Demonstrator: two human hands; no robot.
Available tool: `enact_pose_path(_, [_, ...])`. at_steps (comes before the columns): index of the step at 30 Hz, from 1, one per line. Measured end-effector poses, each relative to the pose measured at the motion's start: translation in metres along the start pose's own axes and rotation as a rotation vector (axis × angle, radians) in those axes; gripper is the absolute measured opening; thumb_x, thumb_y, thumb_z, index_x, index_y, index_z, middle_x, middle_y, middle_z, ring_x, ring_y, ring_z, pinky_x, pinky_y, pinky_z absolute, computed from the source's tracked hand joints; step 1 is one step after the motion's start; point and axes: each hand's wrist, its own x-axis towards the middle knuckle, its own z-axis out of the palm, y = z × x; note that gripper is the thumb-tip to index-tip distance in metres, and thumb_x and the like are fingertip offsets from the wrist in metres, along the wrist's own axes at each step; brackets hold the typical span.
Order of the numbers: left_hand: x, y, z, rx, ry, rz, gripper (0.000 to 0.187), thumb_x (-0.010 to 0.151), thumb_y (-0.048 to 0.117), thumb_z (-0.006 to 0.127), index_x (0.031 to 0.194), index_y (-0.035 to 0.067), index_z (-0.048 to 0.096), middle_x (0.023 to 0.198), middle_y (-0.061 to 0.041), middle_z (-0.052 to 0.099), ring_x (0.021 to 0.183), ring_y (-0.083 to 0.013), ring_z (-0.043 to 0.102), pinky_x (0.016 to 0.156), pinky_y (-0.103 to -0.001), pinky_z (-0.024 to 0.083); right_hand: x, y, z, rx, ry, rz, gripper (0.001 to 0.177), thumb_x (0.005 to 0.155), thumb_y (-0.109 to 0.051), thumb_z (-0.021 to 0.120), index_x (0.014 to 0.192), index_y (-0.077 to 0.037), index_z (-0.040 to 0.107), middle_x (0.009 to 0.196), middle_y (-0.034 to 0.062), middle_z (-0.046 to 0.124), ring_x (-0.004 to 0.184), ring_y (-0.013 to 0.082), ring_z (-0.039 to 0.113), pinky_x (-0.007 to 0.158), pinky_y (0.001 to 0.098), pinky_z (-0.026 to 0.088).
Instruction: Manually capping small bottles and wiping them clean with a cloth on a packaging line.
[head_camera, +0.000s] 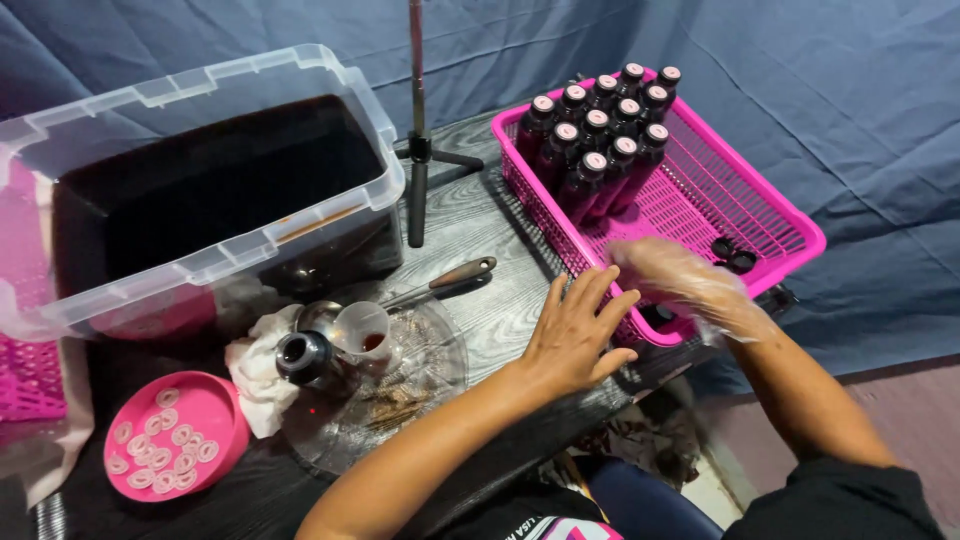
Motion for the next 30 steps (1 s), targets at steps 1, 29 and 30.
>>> enact_pose_path(1, [-0.003, 0.002, -0.008, -0.035, 0.068, 0.004, 0.075, 0.084, 0.047, 0.071, 0.147, 0.015, 0.047, 0.15, -0.021, 0.045, 0.144, -0.0411, 0.042, 0.115, -0.064, 0.032, 0.015, 0.017, 0.007, 0.018, 0.135, -0.082, 0.028, 0.097, -0.02, 0.051, 0.118, -0.012, 0.068, 0.111, 0.0106, 0.073, 0.116, 0.0274, 0.068, 0.099, 0.0409, 0.052])
enact_pose_path(29, [-0.155, 0.003, -0.258, -0.206, 0.765, -0.324, 0.016, 0.09, 0.016, 0.076, 0.097, 0.004, 0.068, 0.119, -0.021, 0.072, 0.099, -0.0235, 0.075, 0.073, -0.026, 0.06, -0.068, -0.201, 0.055, 0.569, 0.305, -1.457, 0.046, 0.094, -0.033, 0.074, 0.132, -0.009, 0.061, 0.115, 0.0089, 0.067, 0.087, 0.0159, 0.064, 0.08, 0.0273, 0.059])
enact_pose_path(30, [-0.156, 0.001, -0.26, -0.21, 0.775, -0.283, 0.013, 0.089, 0.007, 0.076, 0.097, 0.002, 0.067, 0.119, -0.024, 0.071, 0.102, -0.0268, 0.075, 0.081, -0.03, 0.061, -0.07, -0.207, 0.056, 0.618, 0.291, -1.481, 0.044, 0.096, -0.031, 0.072, 0.132, -0.009, 0.06, 0.118, 0.0115, 0.065, 0.093, 0.0183, 0.064, 0.08, 0.0276, 0.061])
